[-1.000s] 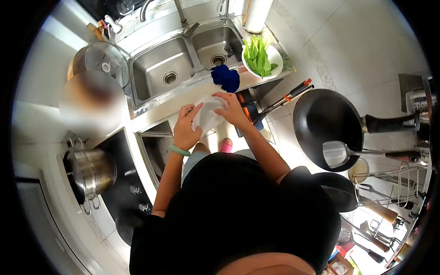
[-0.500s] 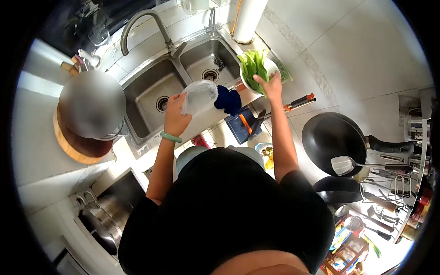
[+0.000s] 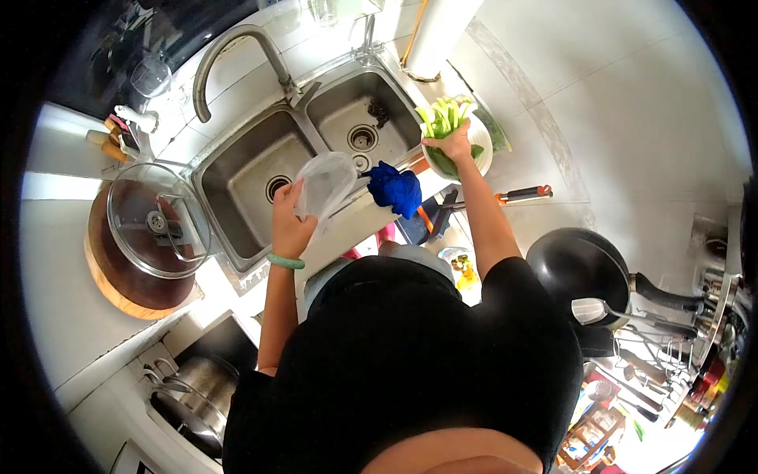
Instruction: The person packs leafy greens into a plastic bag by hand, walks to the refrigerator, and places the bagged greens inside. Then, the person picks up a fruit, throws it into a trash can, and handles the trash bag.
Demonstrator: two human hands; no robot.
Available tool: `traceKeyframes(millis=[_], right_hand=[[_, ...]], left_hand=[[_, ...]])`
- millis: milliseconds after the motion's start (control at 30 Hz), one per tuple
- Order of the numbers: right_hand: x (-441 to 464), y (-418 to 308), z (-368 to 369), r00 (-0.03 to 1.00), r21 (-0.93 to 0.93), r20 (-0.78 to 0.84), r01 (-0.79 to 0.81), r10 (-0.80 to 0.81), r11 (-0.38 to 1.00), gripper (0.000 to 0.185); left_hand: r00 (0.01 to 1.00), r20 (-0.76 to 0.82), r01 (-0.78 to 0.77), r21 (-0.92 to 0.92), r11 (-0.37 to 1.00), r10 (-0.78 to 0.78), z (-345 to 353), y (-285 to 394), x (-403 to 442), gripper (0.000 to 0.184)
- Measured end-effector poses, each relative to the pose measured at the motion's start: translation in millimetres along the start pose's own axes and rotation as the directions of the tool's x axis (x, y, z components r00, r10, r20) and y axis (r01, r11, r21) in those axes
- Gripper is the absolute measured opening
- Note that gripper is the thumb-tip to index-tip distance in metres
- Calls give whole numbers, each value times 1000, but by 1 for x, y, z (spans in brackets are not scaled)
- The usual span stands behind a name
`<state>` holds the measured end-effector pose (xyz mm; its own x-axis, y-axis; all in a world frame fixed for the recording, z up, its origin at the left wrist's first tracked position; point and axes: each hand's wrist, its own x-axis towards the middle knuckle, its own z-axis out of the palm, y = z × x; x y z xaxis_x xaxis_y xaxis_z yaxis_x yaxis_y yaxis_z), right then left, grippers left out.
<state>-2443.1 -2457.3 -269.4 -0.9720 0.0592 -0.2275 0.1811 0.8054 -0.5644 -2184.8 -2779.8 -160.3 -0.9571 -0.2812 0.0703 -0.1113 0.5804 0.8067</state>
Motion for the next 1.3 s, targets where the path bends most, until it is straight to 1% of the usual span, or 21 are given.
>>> traceKeyframes(millis=[33, 67, 100, 167, 200, 267, 300, 367, 433, 500, 567, 633, 667, 800, 867, 900, 967, 1067, 1200, 1267, 1300], right_hand=[[-8, 0, -2, 1000, 66, -7, -5, 6, 998, 143], [-8, 2, -2, 998, 39, -70, 4, -2, 999, 126], [-6, 2, -4, 998, 41, -63, 4, -1, 999, 126], [0, 5, -8, 999, -67, 31, -17, 19, 998, 118], [-2, 4, -6, 1000, -109, -26, -17, 15, 994, 106], [1, 8, 1, 999, -148, -29, -31, 27, 988, 103], [1, 5, 0, 999, -188, -36, -41, 35, 981, 100], [-1, 2, -1, 998, -195, -48, -57, 49, 979, 97], [-7, -5, -8, 994, -118, -40, -110, 106, 987, 96], [-5, -4, -6, 992, -85, -53, -123, 119, 989, 94], [-3, 0, -1, 989, -51, -64, -135, 132, 989, 92], [1, 6, 5, 984, 51, -133, -115, 120, 992, 88], [3, 10, 7, 984, 70, -141, -102, 112, 992, 81], [12, 19, 13, 987, 30, -98, -122, 125, 992, 77], [9, 17, 11, 986, 93, -152, -59, 73, 994, 76], [7, 17, 10, 986, 91, -148, -58, 71, 994, 76], [5, 16, 6, 984, 130, -177, -11, 34, 992, 84], [2, 11, 1, 984, 124, -174, -12, 34, 992, 84], [16, 27, 4, 982, 165, -189, 29, 3, 986, 77], [6, 18, -9, 981, 411, -189, 127, -51, 903, 68], [7, 18, -10, 981, 409, -185, 129, -56, 903, 68]], left_hand=[[1000, 3, 24, 11, 1000, -24, 0, 4, -1, 62], [999, 8, 48, 23, 999, -48, 0, 7, -3, 64], [999, 9, 54, 27, 998, -54, 1, 9, -2, 64], [1000, -5, 1, 72, 997, -1, 9, 7, 1, 64], [1000, -3, 5, 75, 997, -5, 13, 7, 3, 64], [999, -20, -29, 87, 996, 31, 23, 0, 9, 64], [999, -19, -26, 91, 995, 28, 22, 6, 12, 64], [999, -29, -30, 108, 994, 34, 22, 17, 17, 62], [998, -25, -50, 140, 989, 54, 24, 21, 21, 62], [997, -22, -69, 170, 983, 74, 25, 30, 23, 61], [998, 22, 48, 95, 994, -50, 25, 42, 25, 62], [998, 27, 60, 75, 995, -62, 28, 47, 26, 61], [997, 33, 71, 50, 996, -73, 28, 48, 26, 61], [999, 30, 18, 72, 997, -20, 31, 39, 28, 61], [1000, 9, 20, 24, 1000, -20, 30, 40, 28, 60], [1000, 7, 24, 23, 999, -25, 30, 38, 28, 60], [1000, -3, -13, 60, 998, 13, 29, 36, 29, 60], [999, 22, 42, 30, 999, -43, 29, 36, 29, 59], [999, 23, 28, 60, 998, -29, 29, 34, 30, 57], [994, 2, -109, 180, 978, 110, 29, 28, 31, 61], [994, -2, -104, 180, 978, 106, 29, 29, 31, 61]])
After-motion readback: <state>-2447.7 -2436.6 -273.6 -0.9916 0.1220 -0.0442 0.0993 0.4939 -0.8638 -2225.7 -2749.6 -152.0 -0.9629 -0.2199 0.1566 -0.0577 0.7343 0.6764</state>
